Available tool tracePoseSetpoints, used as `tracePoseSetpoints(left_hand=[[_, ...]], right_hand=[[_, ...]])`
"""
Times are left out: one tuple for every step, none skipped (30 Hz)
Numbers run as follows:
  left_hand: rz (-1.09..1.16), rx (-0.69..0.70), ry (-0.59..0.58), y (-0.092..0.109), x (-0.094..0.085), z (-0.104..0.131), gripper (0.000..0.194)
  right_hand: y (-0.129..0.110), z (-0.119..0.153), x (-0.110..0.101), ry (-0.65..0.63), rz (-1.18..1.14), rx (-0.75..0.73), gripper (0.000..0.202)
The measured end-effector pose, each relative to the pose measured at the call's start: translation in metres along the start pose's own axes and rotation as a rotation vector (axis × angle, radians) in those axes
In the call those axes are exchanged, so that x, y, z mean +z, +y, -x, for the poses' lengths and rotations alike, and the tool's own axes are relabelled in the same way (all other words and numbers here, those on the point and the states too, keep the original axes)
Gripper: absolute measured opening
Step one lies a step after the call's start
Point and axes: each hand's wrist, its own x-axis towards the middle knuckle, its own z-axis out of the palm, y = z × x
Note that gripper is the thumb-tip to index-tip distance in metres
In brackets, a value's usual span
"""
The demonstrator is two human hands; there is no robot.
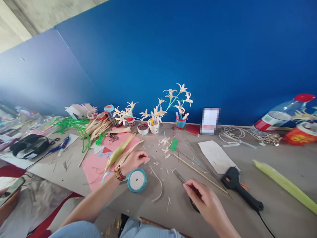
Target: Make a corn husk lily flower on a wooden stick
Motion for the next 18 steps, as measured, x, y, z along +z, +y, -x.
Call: tracePoseSetpoints(left_hand=[[0.074, -0.018, -0.018, 0.005, 0.000, 0.001, 0.018], [0.155, -0.036, -0.042, 0.010, 0.002, 0.003, 0.019], [0.240, -0.052, -0.068, 0.014, 0.005, 0.004, 0.020], [0.328, -0.069, -0.097, 0.019, 0.009, 0.006, 0.020], [0.417, -0.088, -0.130, 0.023, 0.014, 0.009, 0.020], [0.504, -0.111, -0.169, 0.026, 0.020, 0.011, 0.021], [0.584, -0.138, -0.216, 0.030, 0.026, 0.014, 0.021], [0.656, -0.167, -0.269, 0.032, 0.032, 0.016, 0.021], [0.719, -0.198, -0.323, 0.035, 0.037, 0.019, 0.020], [0.773, -0.230, -0.374, 0.037, 0.042, 0.021, 0.018], [0.820, -0.259, -0.417, 0.038, 0.045, 0.022, 0.017], [0.858, -0.285, -0.451, 0.039, 0.048, 0.023, 0.016], [0.889, -0.305, -0.475, 0.040, 0.050, 0.024, 0.015], [0.911, -0.322, -0.494, 0.040, 0.050, 0.023, 0.013], [0.927, -0.334, -0.508, 0.039, 0.051, 0.023, 0.012], [0.934, -0.344, -0.522, 0.039, 0.051, 0.023, 0.010], [0.936, -0.350, -0.535, 0.039, 0.051, 0.022, 0.009], [0.933, -0.355, -0.549, 0.038, 0.051, 0.021, 0.009]], right_hand=[[-0.004, -0.002, 0.001, 0.004, 0.011, -0.021, 0.030], [-0.009, -0.004, 0.003, 0.009, 0.019, -0.047, 0.028], [-0.015, -0.007, 0.005, 0.018, 0.027, -0.076, 0.026], [-0.022, -0.011, 0.007, 0.031, 0.030, -0.110, 0.021], [-0.029, -0.015, 0.009, 0.050, 0.033, -0.148, 0.017], [-0.036, -0.019, 0.011, 0.076, 0.033, -0.193, 0.014], [-0.043, -0.023, 0.012, 0.098, 0.038, -0.248, 0.016], [-0.049, -0.027, 0.012, 0.111, 0.052, -0.313, 0.021], [-0.055, -0.030, 0.012, 0.113, 0.071, -0.372, 0.025], [-0.060, -0.033, 0.011, 0.107, 0.089, -0.420, 0.026], [-0.063, -0.035, 0.009, 0.096, 0.100, -0.452, 0.024], [-0.066, -0.037, 0.007, 0.078, 0.098, -0.466, 0.021], [-0.067, -0.039, 0.006, 0.052, 0.082, -0.461, 0.017], [-0.067, -0.040, 0.004, 0.019, 0.053, -0.442, 0.014], [-0.066, -0.041, 0.003, -0.020, 0.013, -0.413, 0.012], [-0.065, -0.042, 0.003, -0.059, -0.035, -0.383, 0.011], [-0.064, -0.043, 0.003, -0.093, -0.090, -0.355, 0.010], [-0.062, -0.043, 0.003, -0.118, -0.149, -0.332, 0.010]])
